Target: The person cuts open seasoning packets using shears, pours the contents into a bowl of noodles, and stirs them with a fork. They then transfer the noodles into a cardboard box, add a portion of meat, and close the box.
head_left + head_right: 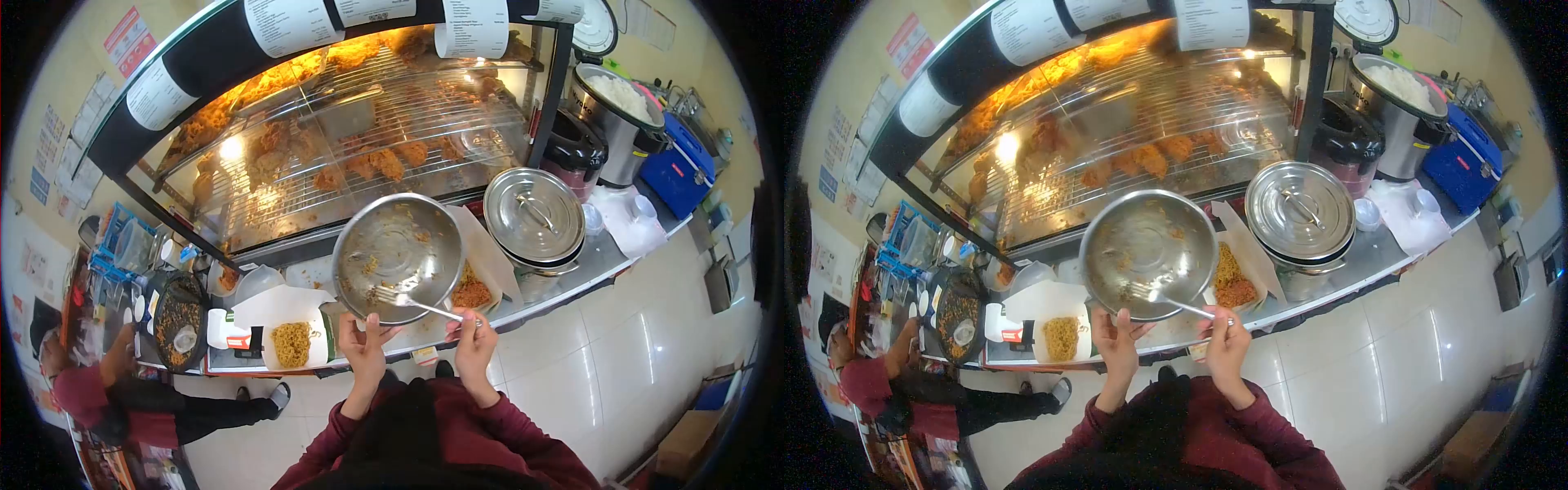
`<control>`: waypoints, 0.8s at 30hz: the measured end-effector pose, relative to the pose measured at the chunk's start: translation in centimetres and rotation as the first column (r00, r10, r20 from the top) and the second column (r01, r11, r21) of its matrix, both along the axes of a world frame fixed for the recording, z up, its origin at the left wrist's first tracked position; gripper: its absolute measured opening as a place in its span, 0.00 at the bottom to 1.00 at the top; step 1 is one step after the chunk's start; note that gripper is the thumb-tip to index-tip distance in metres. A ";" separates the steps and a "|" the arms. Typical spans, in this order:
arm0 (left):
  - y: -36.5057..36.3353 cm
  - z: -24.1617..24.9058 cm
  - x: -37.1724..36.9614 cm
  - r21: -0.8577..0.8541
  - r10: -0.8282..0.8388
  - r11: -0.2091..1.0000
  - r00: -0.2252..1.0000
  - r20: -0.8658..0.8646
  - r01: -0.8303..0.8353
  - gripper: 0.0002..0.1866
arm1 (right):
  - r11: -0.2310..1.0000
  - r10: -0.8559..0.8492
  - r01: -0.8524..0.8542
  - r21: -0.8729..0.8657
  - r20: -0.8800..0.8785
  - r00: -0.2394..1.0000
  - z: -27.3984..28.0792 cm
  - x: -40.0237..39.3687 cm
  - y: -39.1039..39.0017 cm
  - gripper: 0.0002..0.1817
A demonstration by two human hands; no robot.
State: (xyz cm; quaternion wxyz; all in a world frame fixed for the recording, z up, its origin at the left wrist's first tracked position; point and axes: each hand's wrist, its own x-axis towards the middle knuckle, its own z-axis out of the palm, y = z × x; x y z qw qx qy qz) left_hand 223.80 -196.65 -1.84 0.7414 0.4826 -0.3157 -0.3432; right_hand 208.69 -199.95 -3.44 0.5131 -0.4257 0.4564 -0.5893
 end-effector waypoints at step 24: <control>-3.5 -1.7 -1.2 -0.060 -0.056 0.997 0.998 -0.015 0.055 0.06 | 0.989 -0.081 0.090 -0.121 0.073 0.994 2.1 -2.0 -7.5 0.16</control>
